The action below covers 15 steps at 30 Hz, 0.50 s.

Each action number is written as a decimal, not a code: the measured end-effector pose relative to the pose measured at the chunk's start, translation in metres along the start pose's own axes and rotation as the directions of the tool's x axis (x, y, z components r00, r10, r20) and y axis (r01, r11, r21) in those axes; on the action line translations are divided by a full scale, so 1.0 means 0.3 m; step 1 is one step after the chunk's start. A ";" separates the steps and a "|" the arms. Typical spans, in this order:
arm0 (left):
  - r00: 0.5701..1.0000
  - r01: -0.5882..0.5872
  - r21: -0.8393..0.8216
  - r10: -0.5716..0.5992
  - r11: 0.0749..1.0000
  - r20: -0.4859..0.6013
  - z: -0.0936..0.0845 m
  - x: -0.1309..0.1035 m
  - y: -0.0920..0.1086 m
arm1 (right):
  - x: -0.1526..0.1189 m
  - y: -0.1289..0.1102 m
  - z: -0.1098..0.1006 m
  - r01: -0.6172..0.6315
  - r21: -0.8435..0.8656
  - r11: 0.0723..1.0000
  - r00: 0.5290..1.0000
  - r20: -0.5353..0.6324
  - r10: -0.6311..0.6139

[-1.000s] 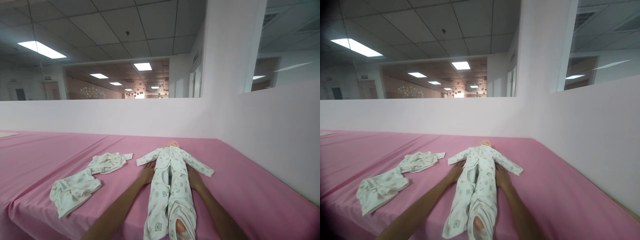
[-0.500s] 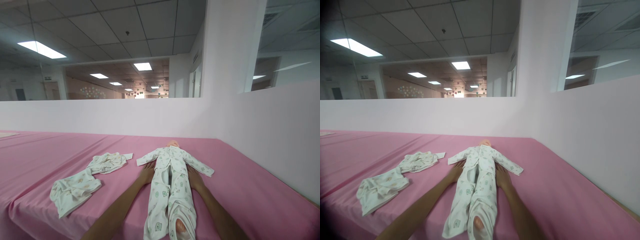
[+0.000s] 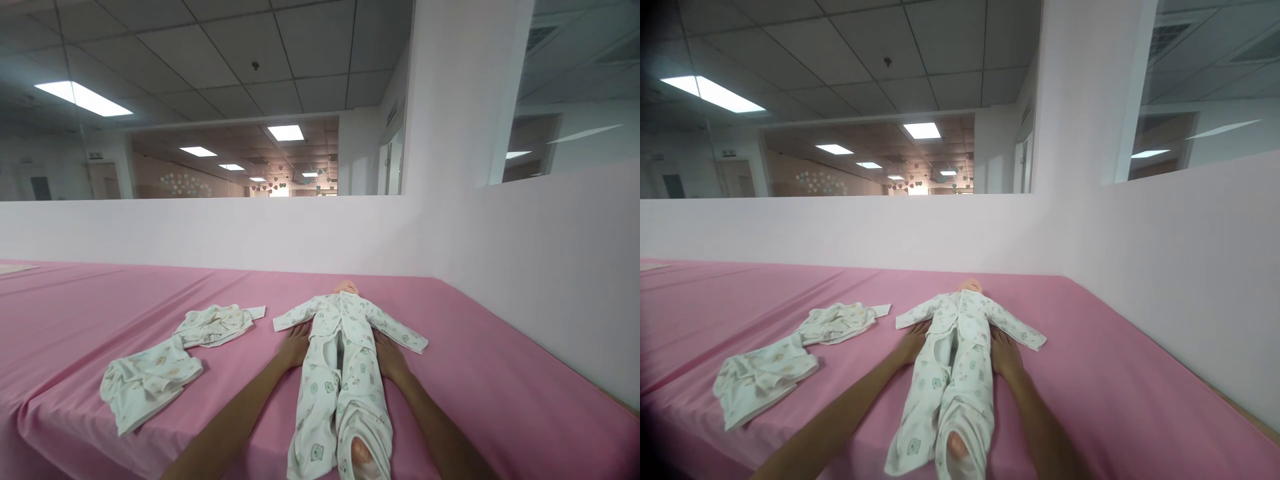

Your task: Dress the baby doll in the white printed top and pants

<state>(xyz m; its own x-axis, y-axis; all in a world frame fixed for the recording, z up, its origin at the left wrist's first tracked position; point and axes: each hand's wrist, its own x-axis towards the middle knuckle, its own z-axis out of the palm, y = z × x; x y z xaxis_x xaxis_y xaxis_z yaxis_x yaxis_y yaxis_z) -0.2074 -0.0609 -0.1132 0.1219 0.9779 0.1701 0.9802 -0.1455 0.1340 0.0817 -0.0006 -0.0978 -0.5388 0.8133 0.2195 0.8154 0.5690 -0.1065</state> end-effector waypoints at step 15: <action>1.000 0.015 0.099 -0.017 0.995 0.026 -0.004 0.002 0.003 | -0.001 0.000 -0.003 -0.008 -0.002 1.000 1.000 0.016 0.008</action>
<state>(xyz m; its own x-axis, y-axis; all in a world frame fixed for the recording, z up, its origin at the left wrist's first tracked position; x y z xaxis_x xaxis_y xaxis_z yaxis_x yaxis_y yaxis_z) -0.2067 -0.0607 -0.1118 0.1089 0.9838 0.1422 0.9926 -0.1155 0.0387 0.0820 -0.0011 -0.0970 -0.5360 0.8195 0.2028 0.8198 0.5626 -0.1066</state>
